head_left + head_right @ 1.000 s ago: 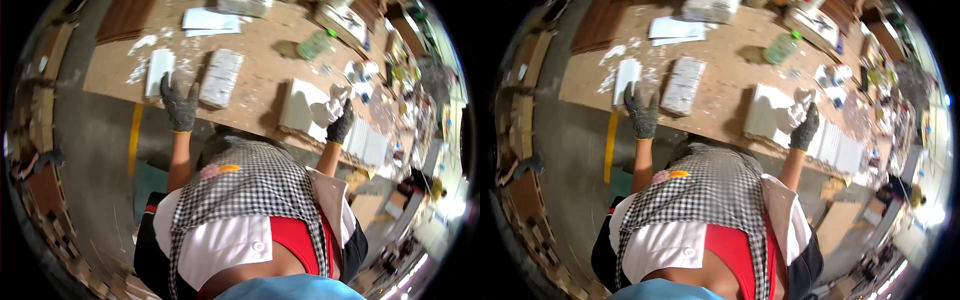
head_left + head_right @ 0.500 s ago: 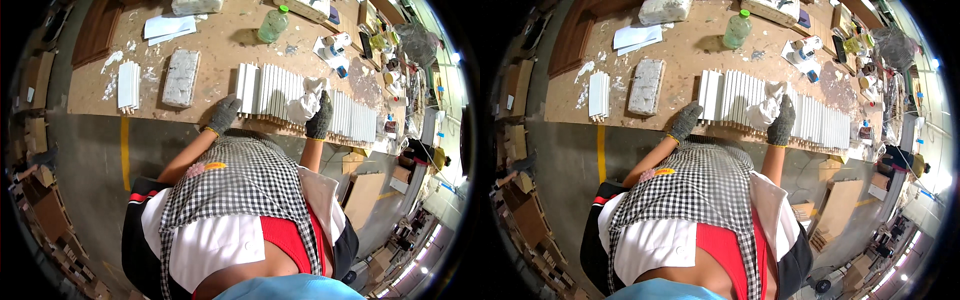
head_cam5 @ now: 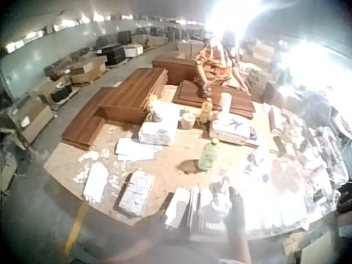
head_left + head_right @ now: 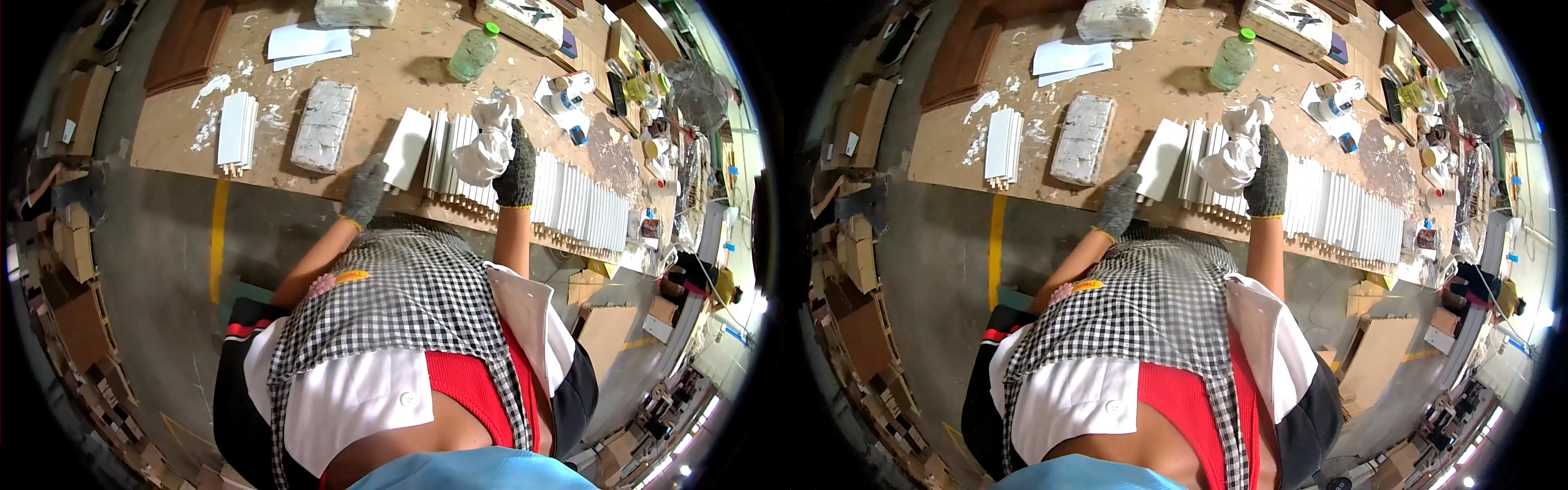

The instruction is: The person wipes white wooden panels with a cloth one at a time and stacks them on the workbench.

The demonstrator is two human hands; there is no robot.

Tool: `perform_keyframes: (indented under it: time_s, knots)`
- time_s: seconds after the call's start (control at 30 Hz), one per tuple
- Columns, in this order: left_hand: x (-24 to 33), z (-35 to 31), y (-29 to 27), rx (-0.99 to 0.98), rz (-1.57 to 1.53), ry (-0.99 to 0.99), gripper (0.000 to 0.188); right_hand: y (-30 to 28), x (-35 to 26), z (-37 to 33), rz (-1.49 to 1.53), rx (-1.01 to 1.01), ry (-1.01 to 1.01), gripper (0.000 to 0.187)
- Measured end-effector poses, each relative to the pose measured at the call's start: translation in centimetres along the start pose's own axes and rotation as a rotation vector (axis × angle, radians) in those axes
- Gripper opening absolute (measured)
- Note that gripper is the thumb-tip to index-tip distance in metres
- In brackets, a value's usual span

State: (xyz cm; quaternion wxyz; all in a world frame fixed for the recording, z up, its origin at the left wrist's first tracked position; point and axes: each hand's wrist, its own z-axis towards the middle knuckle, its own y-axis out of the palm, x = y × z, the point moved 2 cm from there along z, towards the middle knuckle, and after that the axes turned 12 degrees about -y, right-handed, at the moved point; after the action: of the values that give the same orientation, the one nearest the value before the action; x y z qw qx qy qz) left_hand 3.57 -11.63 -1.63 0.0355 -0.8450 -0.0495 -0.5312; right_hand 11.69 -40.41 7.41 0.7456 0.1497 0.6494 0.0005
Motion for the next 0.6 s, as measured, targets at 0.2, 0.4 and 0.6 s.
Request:
perform_keyframes:
  time_s: [0.2,0.4,0.6]
  knots:
    - [1.0,-0.4,-9.7,0.221,-0.556,-0.285,0.028,8.0,-0.9,0.5,-0.117,-0.142,0.029,0.039]
    - [3.1,-0.8,-15.5,0.160,0.443,0.156,0.037,25.1,0.0,-4.2,-0.610,-1.040,-0.768,0.040]
    - [5.5,-1.0,-14.6,0.038,-0.249,-0.198,0.040,28.0,10.5,5.0,-1.147,-1.241,-0.991,0.038]
